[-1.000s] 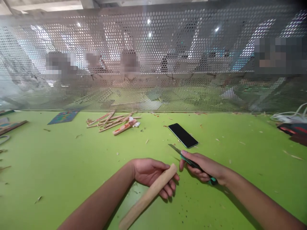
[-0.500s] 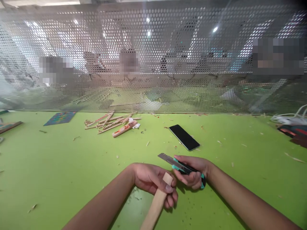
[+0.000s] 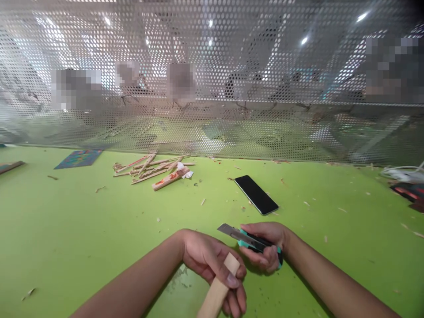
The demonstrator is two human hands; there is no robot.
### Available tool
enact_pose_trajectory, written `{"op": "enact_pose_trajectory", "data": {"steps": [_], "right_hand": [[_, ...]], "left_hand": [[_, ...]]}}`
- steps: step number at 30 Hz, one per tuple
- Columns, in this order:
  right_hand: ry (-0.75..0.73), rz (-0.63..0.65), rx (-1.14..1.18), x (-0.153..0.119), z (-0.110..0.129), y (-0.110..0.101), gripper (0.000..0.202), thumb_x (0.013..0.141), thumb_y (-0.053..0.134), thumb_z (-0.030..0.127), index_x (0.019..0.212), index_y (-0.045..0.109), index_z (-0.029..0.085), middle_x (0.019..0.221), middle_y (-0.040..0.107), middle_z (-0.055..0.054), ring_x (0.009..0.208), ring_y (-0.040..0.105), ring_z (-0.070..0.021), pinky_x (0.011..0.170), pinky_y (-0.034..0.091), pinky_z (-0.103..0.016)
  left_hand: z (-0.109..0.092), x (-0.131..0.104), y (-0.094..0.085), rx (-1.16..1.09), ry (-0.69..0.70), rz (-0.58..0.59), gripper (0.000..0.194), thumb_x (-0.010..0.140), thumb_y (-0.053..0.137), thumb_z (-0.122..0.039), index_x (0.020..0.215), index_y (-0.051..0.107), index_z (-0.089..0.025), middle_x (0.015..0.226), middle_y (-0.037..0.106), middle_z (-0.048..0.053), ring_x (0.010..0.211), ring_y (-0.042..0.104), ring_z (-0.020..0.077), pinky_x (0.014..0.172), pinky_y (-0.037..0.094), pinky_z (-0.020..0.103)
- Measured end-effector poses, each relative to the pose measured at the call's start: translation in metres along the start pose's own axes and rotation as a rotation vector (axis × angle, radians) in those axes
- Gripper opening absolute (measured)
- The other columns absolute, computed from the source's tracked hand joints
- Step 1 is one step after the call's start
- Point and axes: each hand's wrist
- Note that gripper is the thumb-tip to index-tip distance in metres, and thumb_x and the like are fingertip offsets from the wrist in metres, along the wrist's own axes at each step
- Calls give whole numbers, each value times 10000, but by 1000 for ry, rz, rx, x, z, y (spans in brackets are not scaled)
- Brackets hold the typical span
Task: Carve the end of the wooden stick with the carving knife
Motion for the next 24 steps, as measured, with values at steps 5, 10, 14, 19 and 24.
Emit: {"op": "enact_pose_trajectory", "data": {"steps": [5,10,14,19,24], "right_hand": [[72,15,-39,0,2,1,688,953,458,741,820,681,104,421,393,102,258,273,-46,287,323,-150],[133,5,-69,-2,5,1,700,909,502,773,798,673,104,413,387,103,256,283,-50,282,320,-155],[148,1,-76,-4,5,3,693,907,501,772,784,663,110,412,389,103,260,277,-47,287,314,-154],[157,-4,-87,-6,4,5,684,908,498,772,780,652,118,410,380,106,263,276,-50,282,292,-154],[163,1,-97,-6,3,4,694,898,488,786,773,645,122,407,365,110,260,267,-52,273,277,-159]], "left_hand": [[0,-3,-1,34,-19,38,268,797,815,-359,836,596,-208,965,731,55,826,744,247,769,597,462],[1,-10,1,58,-10,17,282,789,821,-334,882,576,-230,821,706,9,690,716,216,649,596,403],[-1,-19,9,78,8,-74,300,773,845,-330,895,595,-217,792,708,7,690,691,166,660,583,311],[-3,-26,18,43,53,-145,322,756,858,-307,880,579,-206,789,717,6,689,685,134,674,577,255],[-6,-26,16,42,24,-32,344,716,845,-171,956,600,-203,973,729,23,770,724,163,770,586,326]]}}
Point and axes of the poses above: each hand's wrist, its own x-axis towards the middle knuckle, its own y-axis out of the palm, z = x × y
